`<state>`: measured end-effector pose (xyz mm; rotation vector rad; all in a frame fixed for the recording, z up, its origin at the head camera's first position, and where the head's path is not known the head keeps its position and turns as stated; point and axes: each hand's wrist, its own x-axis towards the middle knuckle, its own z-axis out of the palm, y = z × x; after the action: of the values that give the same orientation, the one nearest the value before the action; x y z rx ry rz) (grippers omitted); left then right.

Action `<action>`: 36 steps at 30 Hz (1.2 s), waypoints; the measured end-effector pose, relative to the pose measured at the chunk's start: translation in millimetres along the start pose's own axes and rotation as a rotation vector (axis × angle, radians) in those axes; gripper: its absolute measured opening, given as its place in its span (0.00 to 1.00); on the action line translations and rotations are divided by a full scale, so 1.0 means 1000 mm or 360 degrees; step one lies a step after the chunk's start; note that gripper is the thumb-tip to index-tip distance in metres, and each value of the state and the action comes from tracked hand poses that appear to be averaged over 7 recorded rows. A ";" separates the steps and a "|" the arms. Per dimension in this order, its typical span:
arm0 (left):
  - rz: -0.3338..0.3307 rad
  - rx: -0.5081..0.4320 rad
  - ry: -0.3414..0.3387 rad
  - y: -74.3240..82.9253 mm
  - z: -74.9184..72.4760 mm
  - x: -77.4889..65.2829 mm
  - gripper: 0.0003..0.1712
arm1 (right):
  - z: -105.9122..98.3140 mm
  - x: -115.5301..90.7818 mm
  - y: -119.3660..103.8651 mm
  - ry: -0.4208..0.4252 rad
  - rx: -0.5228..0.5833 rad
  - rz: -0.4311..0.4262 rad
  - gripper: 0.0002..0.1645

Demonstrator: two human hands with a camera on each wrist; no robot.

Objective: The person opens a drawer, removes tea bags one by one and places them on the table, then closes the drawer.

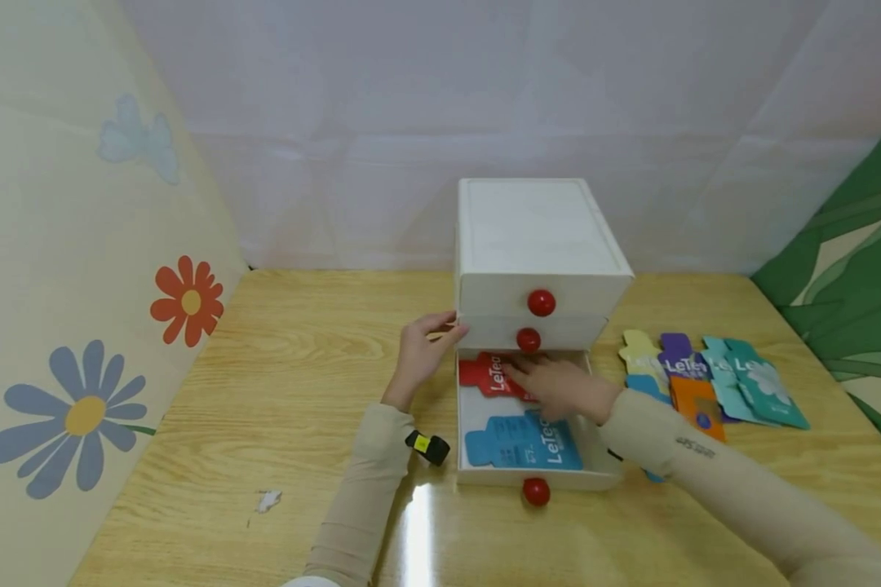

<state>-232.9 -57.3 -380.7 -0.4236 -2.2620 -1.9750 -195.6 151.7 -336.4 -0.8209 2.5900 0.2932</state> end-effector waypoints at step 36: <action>-0.0006 0.0014 0.0011 0.015 -0.001 -0.005 0.20 | 0.003 -0.011 -0.001 0.0186 0.0186 -0.0095 0.16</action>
<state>-224.5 -56.9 -367.9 -0.4112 -2.2681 -1.9647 -185.9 157.5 -334.0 -0.8956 2.6550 0.0774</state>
